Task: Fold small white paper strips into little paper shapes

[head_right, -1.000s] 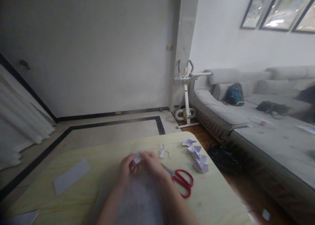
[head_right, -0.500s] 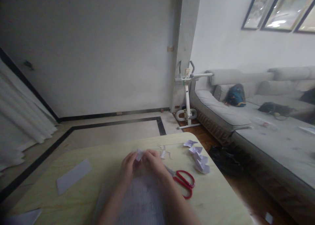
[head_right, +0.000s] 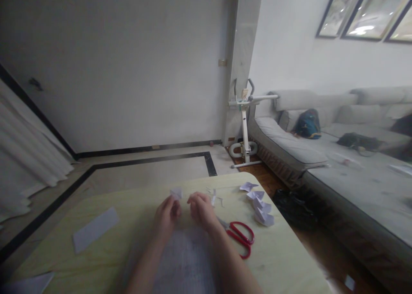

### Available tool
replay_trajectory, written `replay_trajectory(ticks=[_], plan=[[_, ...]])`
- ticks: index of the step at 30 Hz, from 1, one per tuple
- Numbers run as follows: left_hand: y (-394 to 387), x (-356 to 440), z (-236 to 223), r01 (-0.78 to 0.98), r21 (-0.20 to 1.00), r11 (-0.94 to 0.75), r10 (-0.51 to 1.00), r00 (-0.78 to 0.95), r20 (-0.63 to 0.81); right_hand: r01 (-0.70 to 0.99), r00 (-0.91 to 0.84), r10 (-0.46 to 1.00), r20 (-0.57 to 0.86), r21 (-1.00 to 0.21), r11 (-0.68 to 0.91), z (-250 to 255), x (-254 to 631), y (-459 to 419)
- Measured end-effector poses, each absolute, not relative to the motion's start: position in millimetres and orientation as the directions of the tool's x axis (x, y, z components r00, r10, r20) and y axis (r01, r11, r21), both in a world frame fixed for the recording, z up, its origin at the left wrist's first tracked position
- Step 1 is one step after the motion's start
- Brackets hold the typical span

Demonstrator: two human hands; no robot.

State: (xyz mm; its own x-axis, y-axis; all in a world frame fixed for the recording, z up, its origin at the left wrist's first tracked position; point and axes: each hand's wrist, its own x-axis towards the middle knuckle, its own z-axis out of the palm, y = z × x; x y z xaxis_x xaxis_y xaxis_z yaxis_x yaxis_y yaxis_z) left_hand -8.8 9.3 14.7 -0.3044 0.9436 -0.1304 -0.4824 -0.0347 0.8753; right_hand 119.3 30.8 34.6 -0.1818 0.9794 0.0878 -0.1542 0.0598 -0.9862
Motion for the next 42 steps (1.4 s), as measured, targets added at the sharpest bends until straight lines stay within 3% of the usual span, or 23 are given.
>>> replay_trajectory(ticks=[8, 16, 28, 34, 42], plan=[[10.9, -10.5, 13.9, -0.575, 0.816, -0.06, 0.959, -0.26, -0.112, -0.334, -0.143, 0.99, -0.005, -0.941, -0.053, 34.1, 120.2, 34.2], [8.5, -10.1, 15.8, -0.544, 0.838, -0.048, 0.955, -0.27, -0.121, -0.517, -0.193, 0.98, -0.055, -0.843, -0.149, 24.9, 116.7, 39.8], [10.7, -8.1, 16.4, -0.486, 0.874, -0.017, 0.944, -0.296, -0.146, -0.389, -0.242, 0.97, 0.012, -0.917, -0.086, 33.1, 113.1, 28.6], [6.5, -6.6, 18.8, -0.362, 0.93, -0.055, 0.955, -0.291, -0.057, -0.369, -0.207, 0.978, 0.015, -0.927, -0.064, 20.9, 109.8, 34.3], [7.6, -7.6, 19.9, -0.263, 0.963, -0.063, 0.954, -0.298, -0.019, -0.148, -0.159, 0.986, 0.05, -0.989, 0.026, 33.4, 110.6, 28.0]])
